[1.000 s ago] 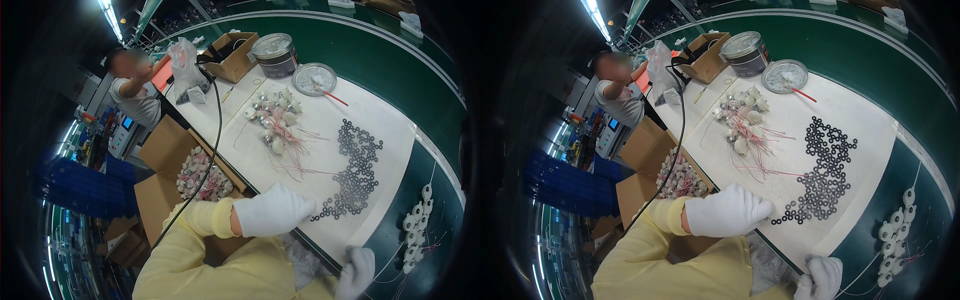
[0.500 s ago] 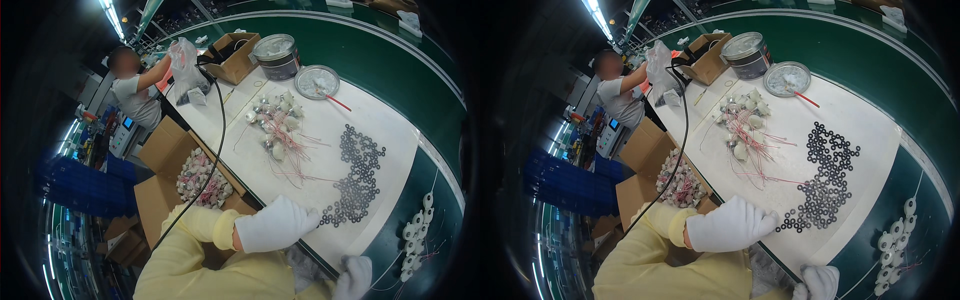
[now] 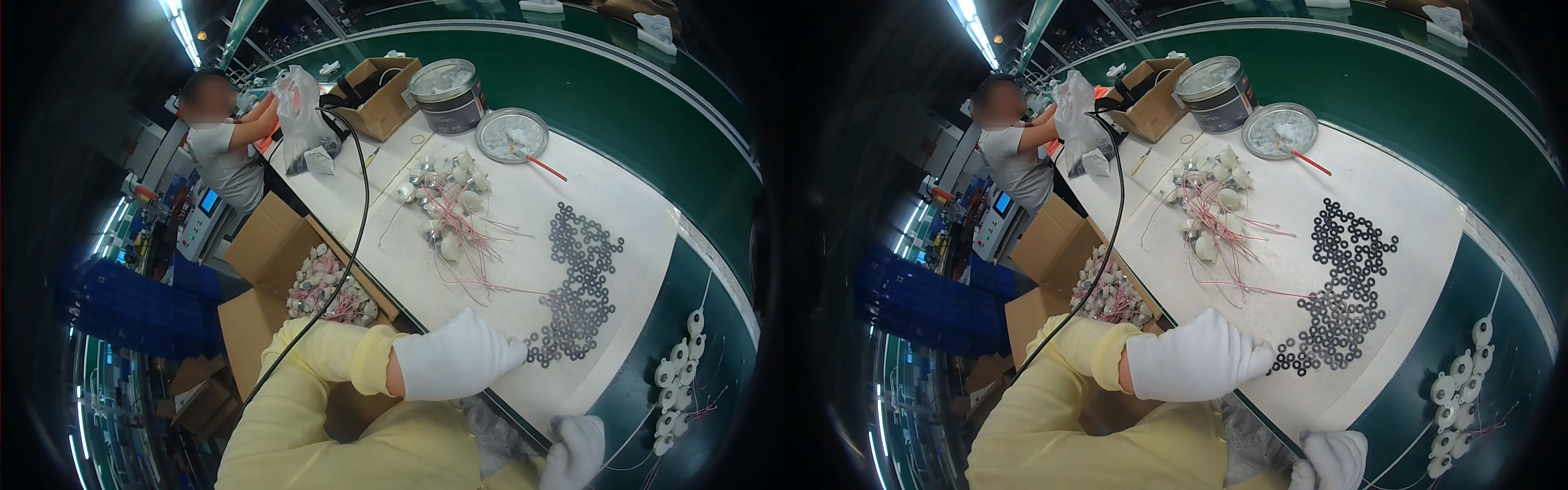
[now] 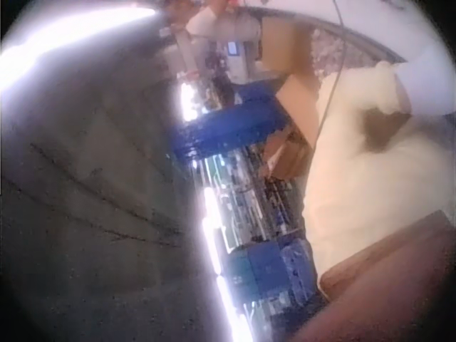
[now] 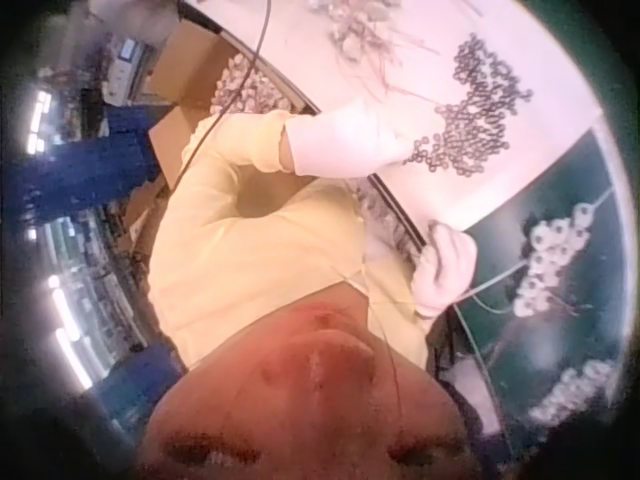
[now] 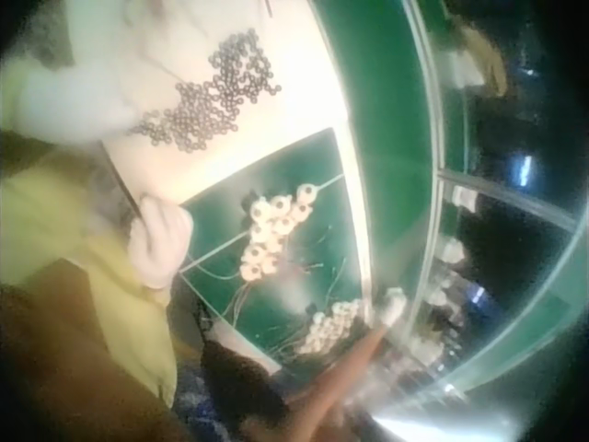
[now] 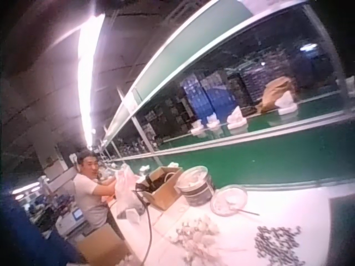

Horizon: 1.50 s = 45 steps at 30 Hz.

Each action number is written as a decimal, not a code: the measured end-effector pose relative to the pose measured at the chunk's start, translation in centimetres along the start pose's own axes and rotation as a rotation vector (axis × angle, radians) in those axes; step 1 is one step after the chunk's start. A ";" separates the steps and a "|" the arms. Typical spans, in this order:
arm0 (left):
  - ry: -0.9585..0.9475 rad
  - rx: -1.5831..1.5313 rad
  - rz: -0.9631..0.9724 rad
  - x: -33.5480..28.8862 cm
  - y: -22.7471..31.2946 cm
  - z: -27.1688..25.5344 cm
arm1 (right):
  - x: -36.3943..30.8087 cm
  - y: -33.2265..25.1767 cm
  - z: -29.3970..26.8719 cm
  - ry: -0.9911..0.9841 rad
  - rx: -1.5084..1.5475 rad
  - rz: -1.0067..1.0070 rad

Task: The person assembles small white electronic components by inserting black circular washers into them. They pick up the components and washers from a table, insert the washers by hand, and place the finished units on the right side of the workspace. The person also uses a red tool to apply a substance to the components.

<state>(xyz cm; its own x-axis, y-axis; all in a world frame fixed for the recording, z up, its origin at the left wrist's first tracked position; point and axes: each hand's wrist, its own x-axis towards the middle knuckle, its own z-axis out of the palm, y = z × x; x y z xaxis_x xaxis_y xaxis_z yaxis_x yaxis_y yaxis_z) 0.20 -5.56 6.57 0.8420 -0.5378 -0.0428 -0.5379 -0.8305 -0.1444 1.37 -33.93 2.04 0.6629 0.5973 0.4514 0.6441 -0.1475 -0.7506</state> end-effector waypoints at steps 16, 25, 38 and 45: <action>0.080 -0.842 -0.397 -2.0 -0.9 1.8 | -0.1 -0.4 0.6 0.043 -0.053 0.060; 0.611 -2.108 -0.871 -3.3 0.8 3.1 | -0.3 0.1 1.3 0.139 -0.022 0.063; 0.227 -1.496 -0.111 -0.2 6.3 1.6 | 2.9 -1.6 2.6 0.276 -0.050 0.029; 0.504 -0.800 -0.282 -1.8 3.9 2.1 | 1.6 -2.4 -2.1 0.264 -0.038 0.157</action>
<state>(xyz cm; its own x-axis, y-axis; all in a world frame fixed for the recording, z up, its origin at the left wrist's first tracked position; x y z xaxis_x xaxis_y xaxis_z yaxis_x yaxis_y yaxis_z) -3.36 -7.52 3.96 0.9274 -0.1493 0.3431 -0.3460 -0.6910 0.6347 1.68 -34.27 5.63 0.8287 0.3401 0.4446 0.5361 -0.2539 -0.8051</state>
